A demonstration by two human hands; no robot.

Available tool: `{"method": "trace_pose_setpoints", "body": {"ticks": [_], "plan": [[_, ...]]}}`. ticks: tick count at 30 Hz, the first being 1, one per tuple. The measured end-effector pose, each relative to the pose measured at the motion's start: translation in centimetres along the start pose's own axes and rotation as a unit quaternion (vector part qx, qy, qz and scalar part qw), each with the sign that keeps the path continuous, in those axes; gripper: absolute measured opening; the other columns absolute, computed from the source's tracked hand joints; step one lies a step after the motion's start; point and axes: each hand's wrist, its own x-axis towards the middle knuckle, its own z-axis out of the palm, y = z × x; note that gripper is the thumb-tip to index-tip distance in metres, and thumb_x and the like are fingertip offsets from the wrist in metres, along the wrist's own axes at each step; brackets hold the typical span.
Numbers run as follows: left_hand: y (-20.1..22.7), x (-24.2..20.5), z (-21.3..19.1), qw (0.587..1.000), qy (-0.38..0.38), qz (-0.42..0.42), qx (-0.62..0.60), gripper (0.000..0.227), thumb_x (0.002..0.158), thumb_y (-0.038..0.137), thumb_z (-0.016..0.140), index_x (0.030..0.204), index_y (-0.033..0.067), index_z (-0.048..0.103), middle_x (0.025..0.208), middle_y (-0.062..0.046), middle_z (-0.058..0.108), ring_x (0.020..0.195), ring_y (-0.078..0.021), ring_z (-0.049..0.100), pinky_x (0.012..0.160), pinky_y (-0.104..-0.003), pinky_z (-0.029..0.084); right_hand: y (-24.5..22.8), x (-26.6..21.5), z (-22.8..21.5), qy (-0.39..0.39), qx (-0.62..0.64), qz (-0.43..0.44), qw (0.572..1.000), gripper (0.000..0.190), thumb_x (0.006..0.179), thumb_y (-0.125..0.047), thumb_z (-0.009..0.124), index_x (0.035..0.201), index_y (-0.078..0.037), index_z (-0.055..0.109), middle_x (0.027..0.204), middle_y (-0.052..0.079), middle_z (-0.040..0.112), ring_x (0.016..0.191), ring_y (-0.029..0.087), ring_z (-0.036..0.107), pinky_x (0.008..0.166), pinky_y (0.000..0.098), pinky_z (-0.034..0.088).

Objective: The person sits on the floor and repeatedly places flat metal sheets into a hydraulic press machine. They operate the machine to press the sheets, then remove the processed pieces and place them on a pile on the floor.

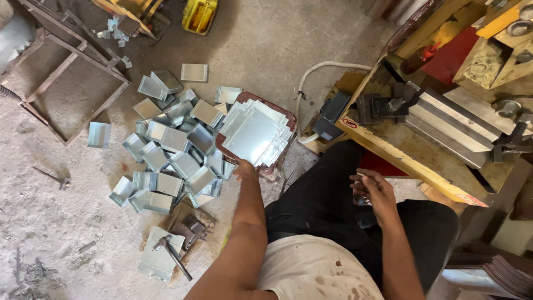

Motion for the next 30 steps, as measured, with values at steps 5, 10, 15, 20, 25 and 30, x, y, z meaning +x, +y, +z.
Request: {"method": "trace_pose_setpoints", "body": {"ticks": [5,10,15,20,25,30], "plan": [[0.2,0.4,0.0,1.0,-0.007,0.0,0.028,0.083,0.092,0.03,0.067,0.158,0.0095,0.021,0.157,-0.018,0.02,0.131,-0.0468,0.051,0.086,-0.059,0.064,0.0,0.0,0.0,0.002,-0.003,-0.004,1.0,0.032,0.105,-0.018,0.052,0.131,-0.001,0.064,0.116,0.015,0.074,0.1,0.021,0.071,0.086,0.0339,0.059],[0.2,0.4,-0.5,0.999,-0.017,-0.025,-0.019,0.094,0.088,0.035,0.077,0.157,0.0126,0.017,0.152,-0.017,0.026,0.114,-0.0374,0.061,0.071,-0.046,0.057,0.4,0.2,-0.2,0.0,0.005,-0.002,1.0,0.033,0.105,-0.018,0.053,0.132,-0.001,0.063,0.116,0.015,0.073,0.1,0.021,0.071,0.085,0.0336,0.058],[-1.2,1.3,0.6,0.962,-0.19,0.166,-0.103,0.07,0.097,0.044,0.067,0.14,-0.0059,0.043,0.119,-0.022,0.065,0.085,-0.0256,0.068,0.057,-0.034,0.051,0.7,0.2,-0.3,-0.011,0.016,0.003,1.0,0.035,0.105,-0.018,0.053,0.134,-0.001,0.061,0.117,0.014,0.073,0.099,0.02,0.07,0.084,0.0329,0.058],[1.1,1.7,2.9,0.884,-0.225,0.28,0.299,0.047,0.098,0.034,0.075,0.098,-0.0118,0.067,0.088,-0.026,0.068,0.07,-0.0291,0.06,0.056,-0.036,0.044,0.1,-0.3,-0.2,-0.014,0.016,0.004,1.0,0.035,0.104,-0.019,0.054,0.134,-0.002,0.062,0.116,0.013,0.073,0.097,0.018,0.069,0.079,0.033,0.057],[2.4,-1.7,6.1,0.853,-0.356,0.362,0.123,0.034,0.094,0.025,0.074,0.107,-0.0067,0.069,0.09,-0.011,0.068,0.075,-0.018,0.055,0.066,-0.035,0.045,-0.2,-0.9,-0.6,0.008,0.015,0.041,0.999,0.036,0.102,-0.023,0.055,0.133,-0.005,0.063,0.113,0.01,0.074,0.089,0.019,0.069,0.071,0.0357,0.057],[3.8,-7.7,4.3,0.789,-0.447,0.412,0.087,0.032,0.095,0.025,0.075,0.11,-0.0027,0.069,0.098,-0.004,0.071,0.086,-0.0112,0.061,0.076,-0.029,0.048,1.7,-0.5,-1.6,0.012,0.071,0.035,0.997,0.036,0.101,-0.024,0.058,0.131,-0.004,0.063,0.111,0.009,0.075,0.087,0.018,0.069,0.071,0.0339,0.056]]}}
